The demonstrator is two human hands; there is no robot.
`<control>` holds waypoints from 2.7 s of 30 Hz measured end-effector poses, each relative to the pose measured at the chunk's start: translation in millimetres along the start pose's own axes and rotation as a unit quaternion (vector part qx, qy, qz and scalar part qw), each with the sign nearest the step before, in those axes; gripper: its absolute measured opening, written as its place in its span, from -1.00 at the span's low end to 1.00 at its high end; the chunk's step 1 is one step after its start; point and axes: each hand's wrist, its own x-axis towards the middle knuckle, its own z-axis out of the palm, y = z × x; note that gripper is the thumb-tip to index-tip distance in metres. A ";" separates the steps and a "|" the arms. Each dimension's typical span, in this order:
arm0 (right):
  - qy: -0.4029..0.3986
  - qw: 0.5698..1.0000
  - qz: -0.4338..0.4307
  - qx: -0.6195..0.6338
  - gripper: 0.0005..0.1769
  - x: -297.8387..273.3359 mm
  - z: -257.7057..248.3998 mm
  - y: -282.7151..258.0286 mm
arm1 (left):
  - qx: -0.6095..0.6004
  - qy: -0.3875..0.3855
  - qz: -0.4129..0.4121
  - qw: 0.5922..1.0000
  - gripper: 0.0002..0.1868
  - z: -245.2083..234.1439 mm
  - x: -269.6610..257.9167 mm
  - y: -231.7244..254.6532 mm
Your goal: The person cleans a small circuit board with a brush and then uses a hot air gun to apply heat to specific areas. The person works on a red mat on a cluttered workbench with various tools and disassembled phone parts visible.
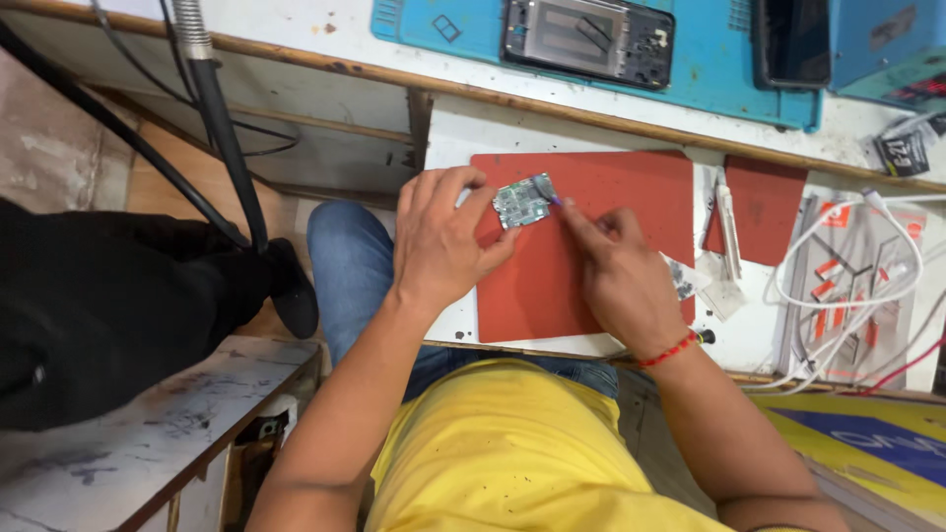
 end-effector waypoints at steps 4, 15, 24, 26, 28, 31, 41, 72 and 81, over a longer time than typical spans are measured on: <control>-0.058 0.998 -0.025 0.002 -0.32 0.5 3.9 2.9 | -0.009 -0.018 -0.012 1.000 -0.52 -1.1 1.2 1.6; 0.001 1.000 -0.017 0.024 -0.32 3.2 -0.6 -3.0 | -0.011 -0.034 -0.030 0.999 -0.52 -1.0 -2.1 5.8; -0.033 0.998 -0.035 0.027 -0.36 4.9 -5.9 -7.7 | 0.032 -0.040 -0.024 0.998 -0.46 -2.2 2.2 13.6; -0.038 0.998 -0.030 0.034 -0.33 12.3 -3.8 -3.3 | 0.031 -0.043 -0.035 0.998 -0.45 -5.0 9.8 9.9; -0.023 0.998 0.047 0.027 -0.35 17.1 -2.2 4.2 | 0.028 -0.044 -0.039 0.998 -0.46 -1.3 16.9 6.3; -0.005 0.999 -0.018 0.029 -0.32 2.0 3.0 7.1 | 0.022 -0.049 -0.060 0.997 -0.47 6.3 -0.1 9.0; -0.027 0.999 -0.022 0.004 -0.30 13.2 -5.1 -11.5 | 0.029 -0.037 -0.041 0.998 -0.50 1.0 2.1 4.3; -0.021 0.998 0.052 0.024 -0.35 13.0 -8.4 -11.9 | 0.030 -0.037 -0.039 0.998 -0.50 -5.1 7.3 10.4; -0.019 0.995 0.084 0.044 -0.36 17.1 -9.5 -1.4 | 0.029 -0.039 -0.038 0.998 -0.48 -10.2 16.0 17.0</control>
